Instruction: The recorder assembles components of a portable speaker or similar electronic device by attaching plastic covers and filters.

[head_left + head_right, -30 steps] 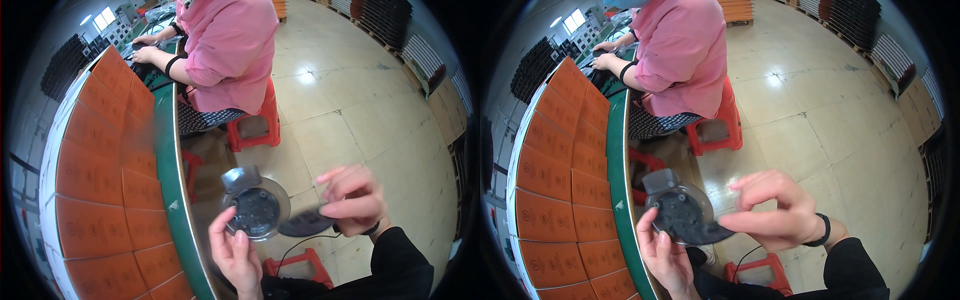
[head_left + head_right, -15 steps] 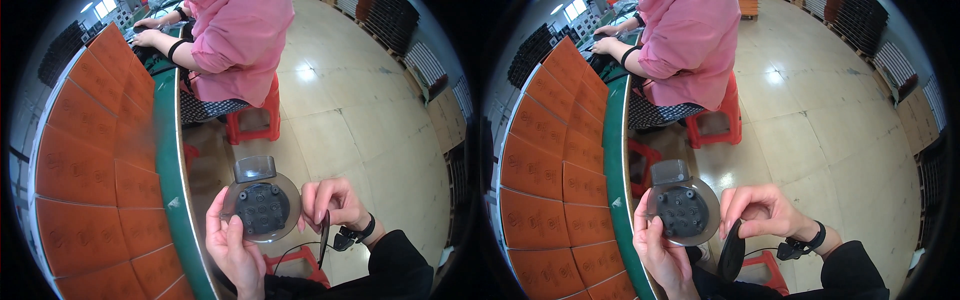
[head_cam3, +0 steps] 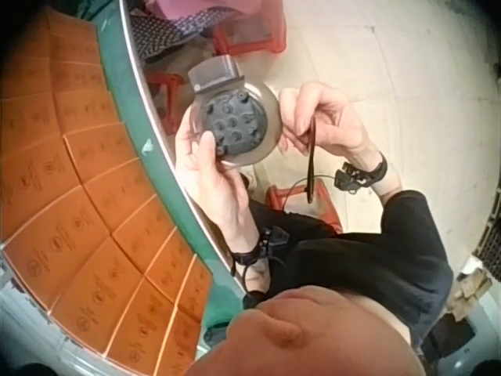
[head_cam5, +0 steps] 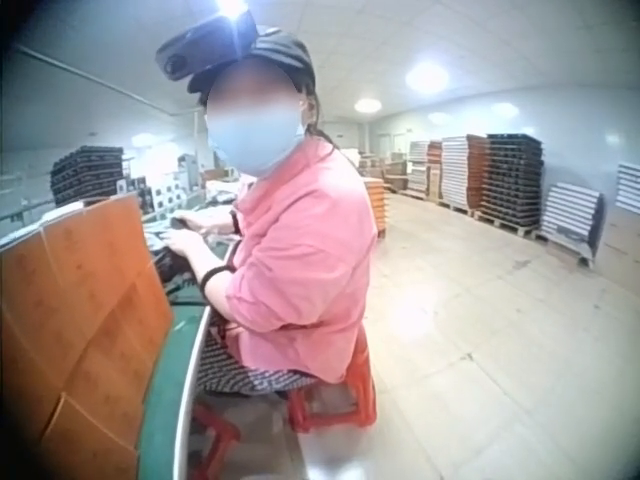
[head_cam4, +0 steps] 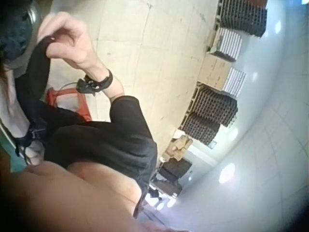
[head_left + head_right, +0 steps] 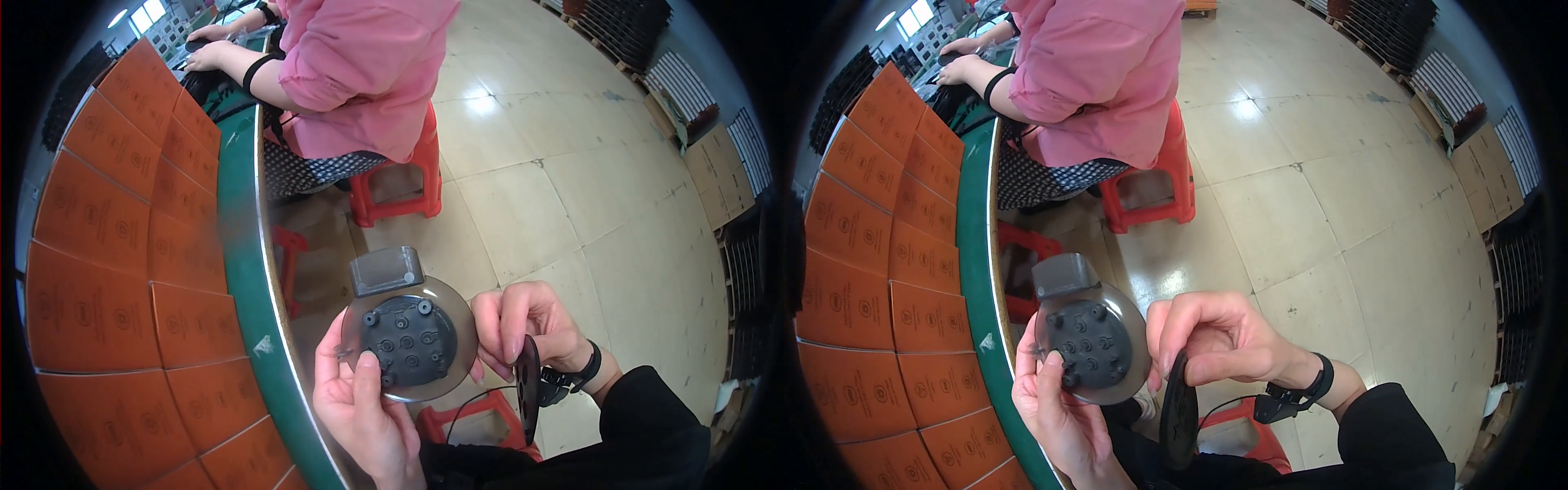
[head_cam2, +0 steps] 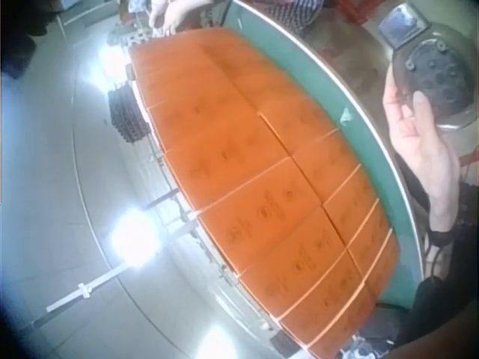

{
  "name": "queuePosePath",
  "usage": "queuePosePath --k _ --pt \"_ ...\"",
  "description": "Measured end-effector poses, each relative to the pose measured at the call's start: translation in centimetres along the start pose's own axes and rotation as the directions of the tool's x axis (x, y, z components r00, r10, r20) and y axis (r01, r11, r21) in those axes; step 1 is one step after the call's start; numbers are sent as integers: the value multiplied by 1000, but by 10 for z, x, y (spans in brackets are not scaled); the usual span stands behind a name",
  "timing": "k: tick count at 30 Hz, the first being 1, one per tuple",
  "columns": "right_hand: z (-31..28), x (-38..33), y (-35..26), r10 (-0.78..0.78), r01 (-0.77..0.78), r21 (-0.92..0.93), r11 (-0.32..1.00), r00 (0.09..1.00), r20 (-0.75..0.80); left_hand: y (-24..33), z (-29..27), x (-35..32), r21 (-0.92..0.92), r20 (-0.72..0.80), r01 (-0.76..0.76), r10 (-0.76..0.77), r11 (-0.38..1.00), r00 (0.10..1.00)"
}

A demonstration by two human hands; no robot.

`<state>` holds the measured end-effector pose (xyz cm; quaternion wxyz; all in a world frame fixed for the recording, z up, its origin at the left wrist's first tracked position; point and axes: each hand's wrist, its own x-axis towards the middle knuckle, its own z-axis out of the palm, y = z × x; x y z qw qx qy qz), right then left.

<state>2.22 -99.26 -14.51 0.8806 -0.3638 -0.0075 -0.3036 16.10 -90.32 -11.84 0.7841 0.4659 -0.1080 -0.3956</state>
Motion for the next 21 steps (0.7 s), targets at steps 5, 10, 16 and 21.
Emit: queuePosePath --k 5,10,16,21 --pt "-1 4 0 -30 29 -26 999 999 -11 -4 -2 3 -12 9 -26 27 1000 1000" --pt "4 19 -15 82 -148 -165 975 932 -354 -19 -3 10 33 -27 -184 185 982 982" --pt "16 34 -27 43 -228 -536 813 941 -335 -22 1 1 152 -17 -287 293 946 956" --pt "24 38 -21 22 -220 -545 809 938 -346 -12 5 -8 159 -37 -282 292 946 956"
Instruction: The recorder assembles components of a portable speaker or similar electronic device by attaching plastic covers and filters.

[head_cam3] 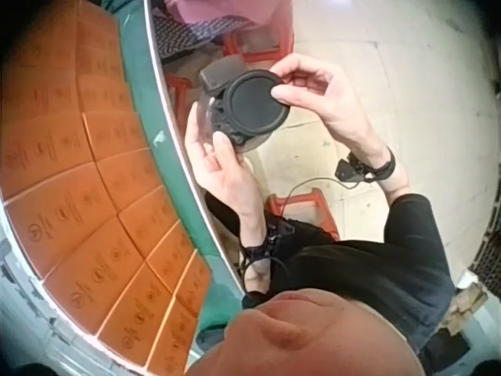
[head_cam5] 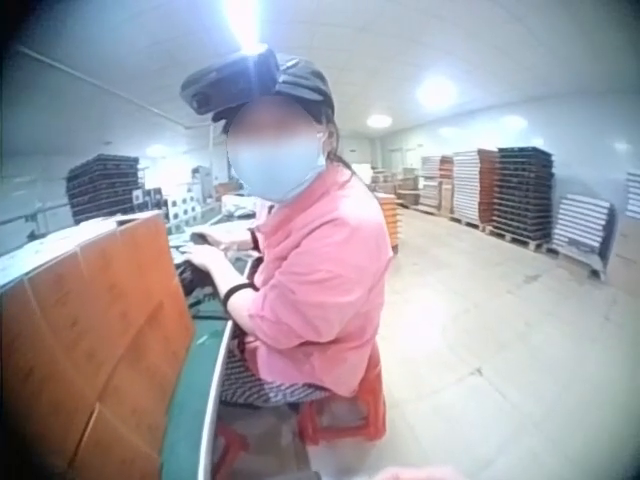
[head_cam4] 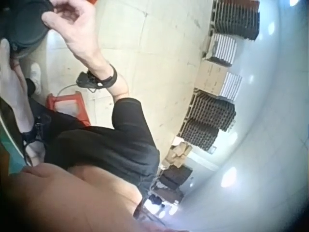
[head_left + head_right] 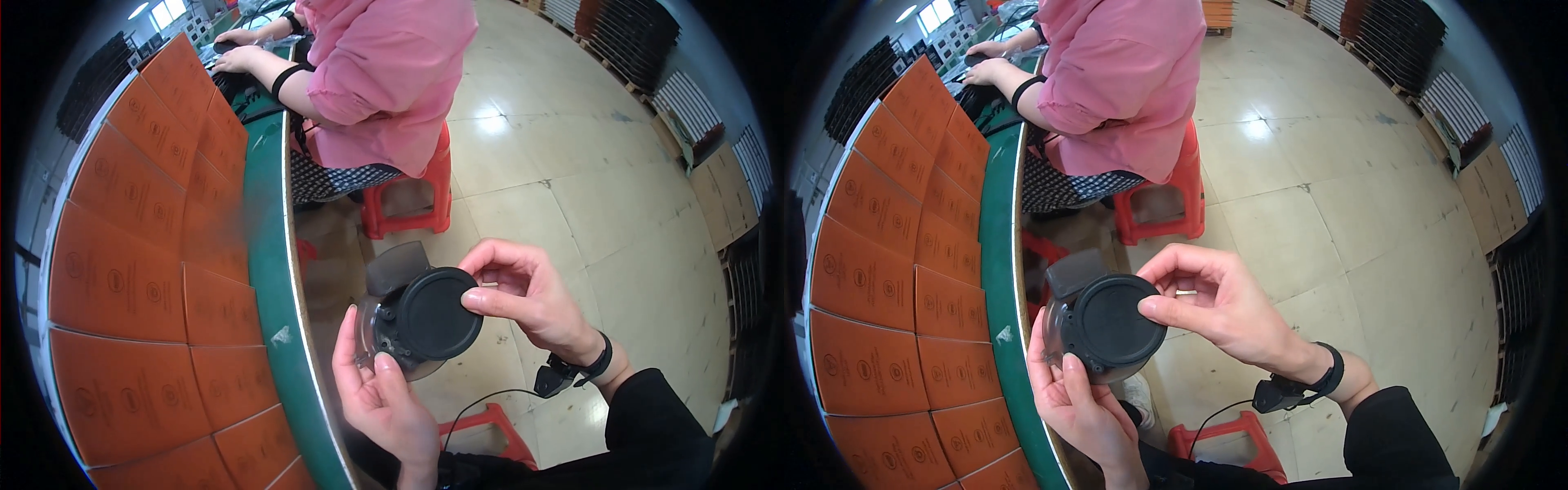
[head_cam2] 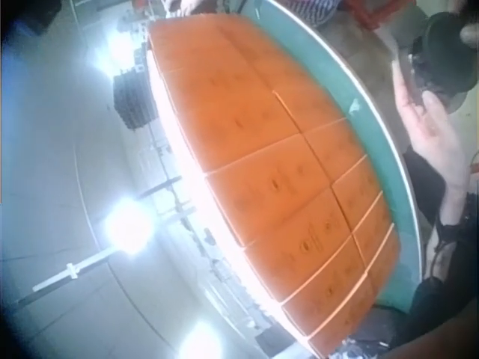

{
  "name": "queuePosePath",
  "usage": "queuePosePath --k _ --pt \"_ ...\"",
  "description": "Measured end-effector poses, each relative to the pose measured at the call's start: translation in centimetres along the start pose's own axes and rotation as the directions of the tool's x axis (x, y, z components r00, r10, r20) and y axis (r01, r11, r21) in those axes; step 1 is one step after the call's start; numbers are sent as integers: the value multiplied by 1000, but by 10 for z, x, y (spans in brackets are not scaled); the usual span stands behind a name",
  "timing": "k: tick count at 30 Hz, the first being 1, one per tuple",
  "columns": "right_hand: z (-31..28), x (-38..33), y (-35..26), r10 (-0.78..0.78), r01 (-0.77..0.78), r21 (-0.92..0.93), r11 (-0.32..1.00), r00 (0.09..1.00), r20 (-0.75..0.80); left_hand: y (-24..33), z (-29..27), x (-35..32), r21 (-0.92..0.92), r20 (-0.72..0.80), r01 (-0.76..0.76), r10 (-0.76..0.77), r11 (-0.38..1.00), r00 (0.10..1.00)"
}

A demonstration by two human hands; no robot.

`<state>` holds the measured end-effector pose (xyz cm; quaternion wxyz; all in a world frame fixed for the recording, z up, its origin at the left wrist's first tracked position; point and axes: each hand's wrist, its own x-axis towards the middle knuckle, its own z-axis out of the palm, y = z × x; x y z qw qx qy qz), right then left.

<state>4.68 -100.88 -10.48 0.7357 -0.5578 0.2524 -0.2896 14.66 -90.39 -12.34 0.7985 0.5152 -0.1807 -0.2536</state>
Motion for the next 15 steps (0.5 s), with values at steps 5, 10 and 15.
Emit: queuePosePath --k 5,10,15 --pt "2 -3 -2 9 -8 58 998 1000 -19 6 1 -4 34 32 -35 34 999 999" --pt "-1 -7 -2 34 -35 50 998 999 16 7 3 -5 46 41 -54 52 997 998" --pt "-6 -10 2 29 -51 345 937 997 70 9 -4 -7 -44 -12 -29 29 999 1000"
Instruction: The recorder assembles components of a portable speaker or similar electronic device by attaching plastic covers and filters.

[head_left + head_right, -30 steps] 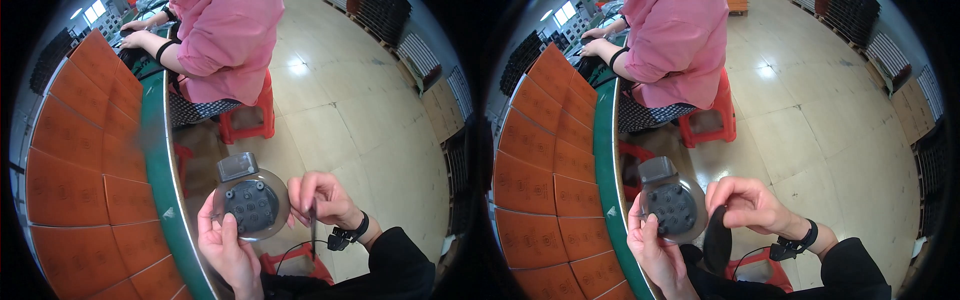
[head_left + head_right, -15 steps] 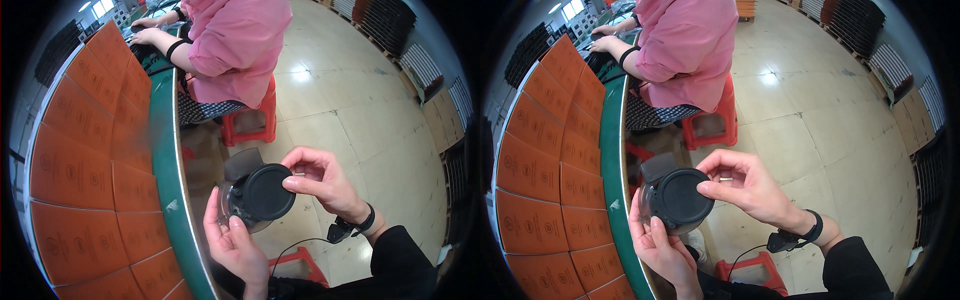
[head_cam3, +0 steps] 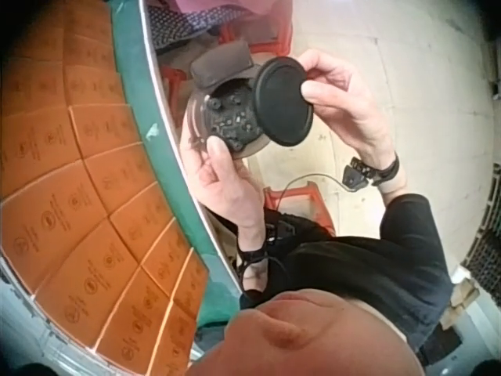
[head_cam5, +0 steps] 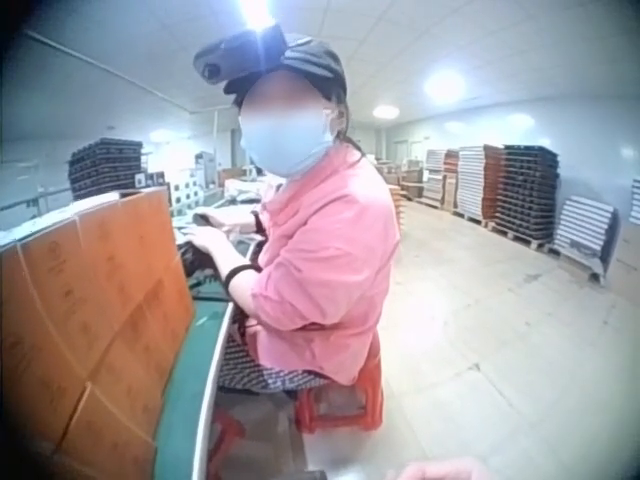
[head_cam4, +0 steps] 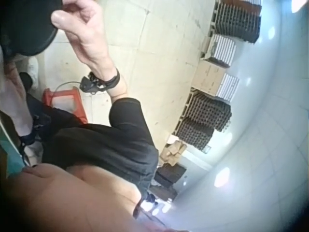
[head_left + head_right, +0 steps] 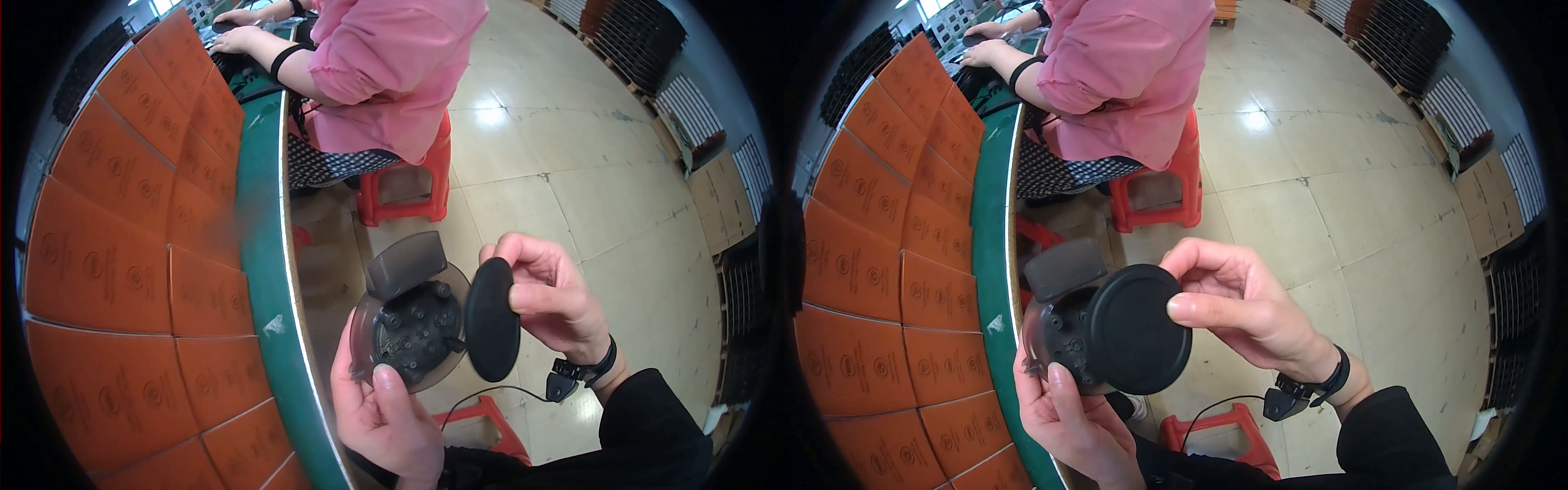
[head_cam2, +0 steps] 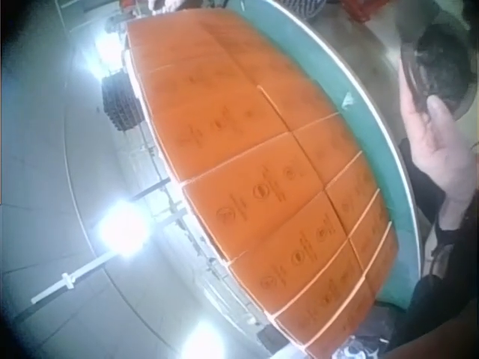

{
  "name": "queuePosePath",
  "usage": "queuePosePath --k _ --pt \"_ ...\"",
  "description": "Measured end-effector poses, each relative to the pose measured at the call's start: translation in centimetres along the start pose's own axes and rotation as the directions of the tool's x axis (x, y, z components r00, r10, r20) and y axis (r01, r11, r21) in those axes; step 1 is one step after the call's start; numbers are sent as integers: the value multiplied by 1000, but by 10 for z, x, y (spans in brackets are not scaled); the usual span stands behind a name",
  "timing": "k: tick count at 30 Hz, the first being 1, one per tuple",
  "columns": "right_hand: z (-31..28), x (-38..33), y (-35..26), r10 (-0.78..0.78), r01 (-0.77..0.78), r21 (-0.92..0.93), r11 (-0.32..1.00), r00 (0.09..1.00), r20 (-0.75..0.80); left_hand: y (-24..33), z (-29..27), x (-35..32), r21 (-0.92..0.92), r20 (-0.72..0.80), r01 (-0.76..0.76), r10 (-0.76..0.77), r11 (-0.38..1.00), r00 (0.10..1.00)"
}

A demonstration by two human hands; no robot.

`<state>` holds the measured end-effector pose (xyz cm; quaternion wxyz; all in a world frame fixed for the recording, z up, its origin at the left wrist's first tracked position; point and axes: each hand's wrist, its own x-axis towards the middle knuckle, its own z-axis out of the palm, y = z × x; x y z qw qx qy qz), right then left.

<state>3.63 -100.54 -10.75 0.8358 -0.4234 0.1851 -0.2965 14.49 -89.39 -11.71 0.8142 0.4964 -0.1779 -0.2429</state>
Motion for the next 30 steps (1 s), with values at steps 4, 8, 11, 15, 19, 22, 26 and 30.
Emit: queuePosePath --k 4,8,11,15,19,22,26,30 --pt "-3 -3 12 -133 91 226 970 975 178 8 -19 -13 50 162 -16 8 999 987" --pt "-10 -5 21 -286 -35 449 893 726 625 19 -40 -28 236 381 -413 307 880 872" --pt "-11 -10 15 -351 -42 512 858 681 643 32 -51 -33 383 495 -627 422 679 760" --pt "6 -27 -8 -323 28 427 904 701 636 40 -46 -46 106 510 -877 731 469 453" --pt "34 -62 -31 -116 198 -52 979 748 654 55 -39 -76 101 338 -552 493 828 801" --pt "50 -79 -31 -147 264 -34 964 632 761 64 -36 -87 -3 140 -383 380 924 914" --pt "64 -93 -28 -107 380 -199 903 649 754 74 -38 -91 -72 265 -449 451 890 852" --pt "74 -98 -27 -121 390 -207 897 668 734 92 -45 -115 10 95 -132 131 991 987"
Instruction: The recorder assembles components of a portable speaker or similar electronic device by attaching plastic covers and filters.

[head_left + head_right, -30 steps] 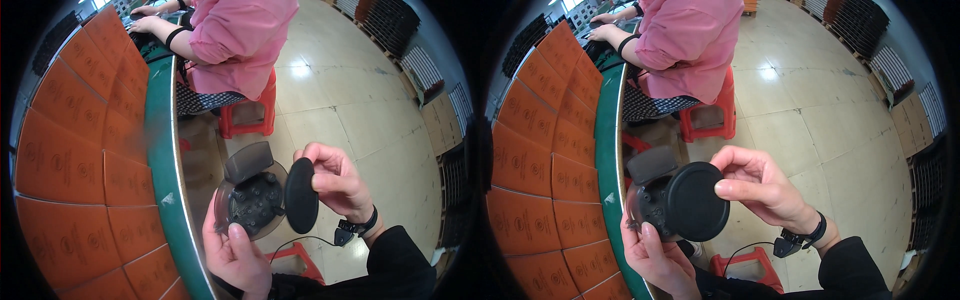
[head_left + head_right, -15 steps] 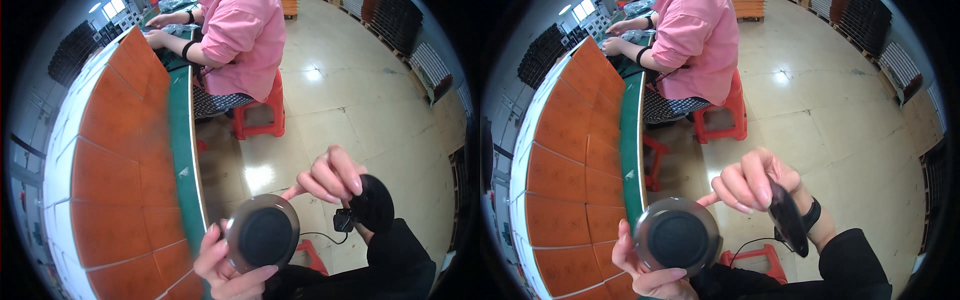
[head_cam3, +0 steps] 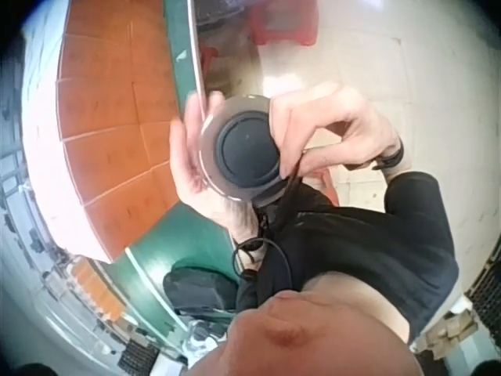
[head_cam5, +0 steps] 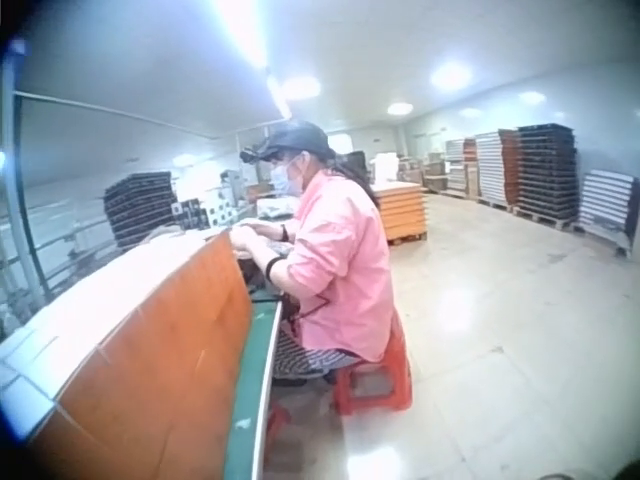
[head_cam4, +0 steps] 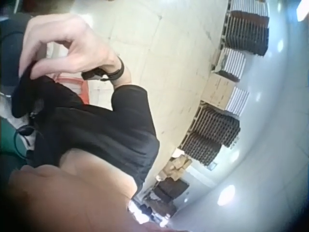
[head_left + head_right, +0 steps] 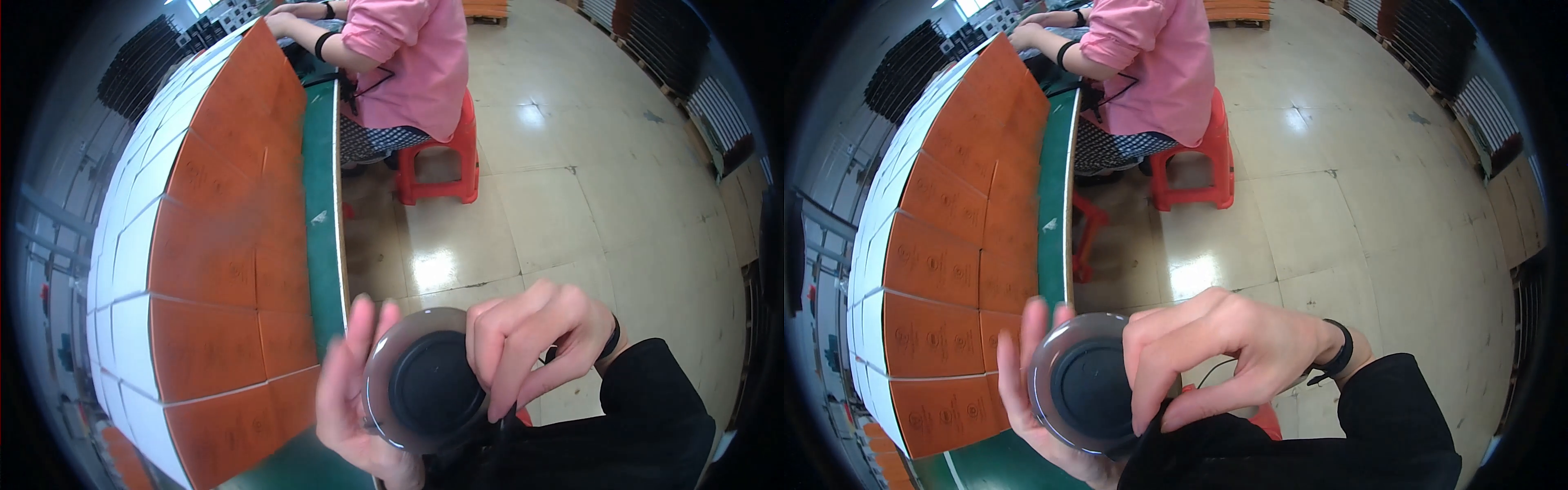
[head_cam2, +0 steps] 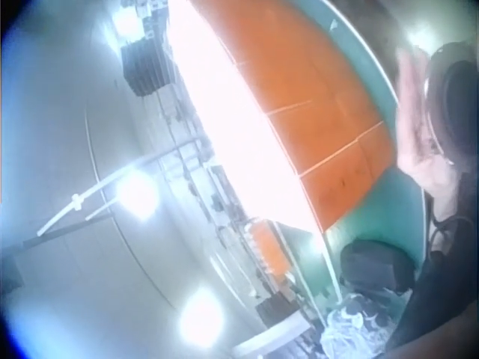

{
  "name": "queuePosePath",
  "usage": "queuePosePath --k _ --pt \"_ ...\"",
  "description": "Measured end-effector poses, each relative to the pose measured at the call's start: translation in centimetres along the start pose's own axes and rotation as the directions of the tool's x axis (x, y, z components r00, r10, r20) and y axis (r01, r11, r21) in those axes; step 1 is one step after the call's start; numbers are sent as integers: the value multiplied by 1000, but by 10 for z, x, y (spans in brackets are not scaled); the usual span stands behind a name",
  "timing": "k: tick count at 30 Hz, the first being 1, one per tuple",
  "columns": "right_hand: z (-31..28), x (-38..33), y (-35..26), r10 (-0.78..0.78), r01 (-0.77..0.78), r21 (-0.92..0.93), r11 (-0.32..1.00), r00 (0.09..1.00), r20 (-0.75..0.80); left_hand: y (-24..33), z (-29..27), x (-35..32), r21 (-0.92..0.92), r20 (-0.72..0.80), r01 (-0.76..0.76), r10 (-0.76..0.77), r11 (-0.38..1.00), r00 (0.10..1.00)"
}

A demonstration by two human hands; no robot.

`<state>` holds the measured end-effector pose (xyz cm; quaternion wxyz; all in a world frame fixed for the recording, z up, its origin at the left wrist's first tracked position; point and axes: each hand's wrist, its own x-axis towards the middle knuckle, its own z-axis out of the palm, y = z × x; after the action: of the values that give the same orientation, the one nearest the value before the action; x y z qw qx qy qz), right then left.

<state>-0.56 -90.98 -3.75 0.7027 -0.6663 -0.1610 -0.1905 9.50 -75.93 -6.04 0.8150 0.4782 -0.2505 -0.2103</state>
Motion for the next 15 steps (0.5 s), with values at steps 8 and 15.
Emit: queuePosePath --k 8,15 --pt "8 10 -4 -54 68 -220 973 996 66 33 -19 -25 -261 -192 457 -509 850 839" --pt "13 14 -16 -118 144 -301 943 988 103 39 -19 -30 -219 -113 371 -401 902 909"
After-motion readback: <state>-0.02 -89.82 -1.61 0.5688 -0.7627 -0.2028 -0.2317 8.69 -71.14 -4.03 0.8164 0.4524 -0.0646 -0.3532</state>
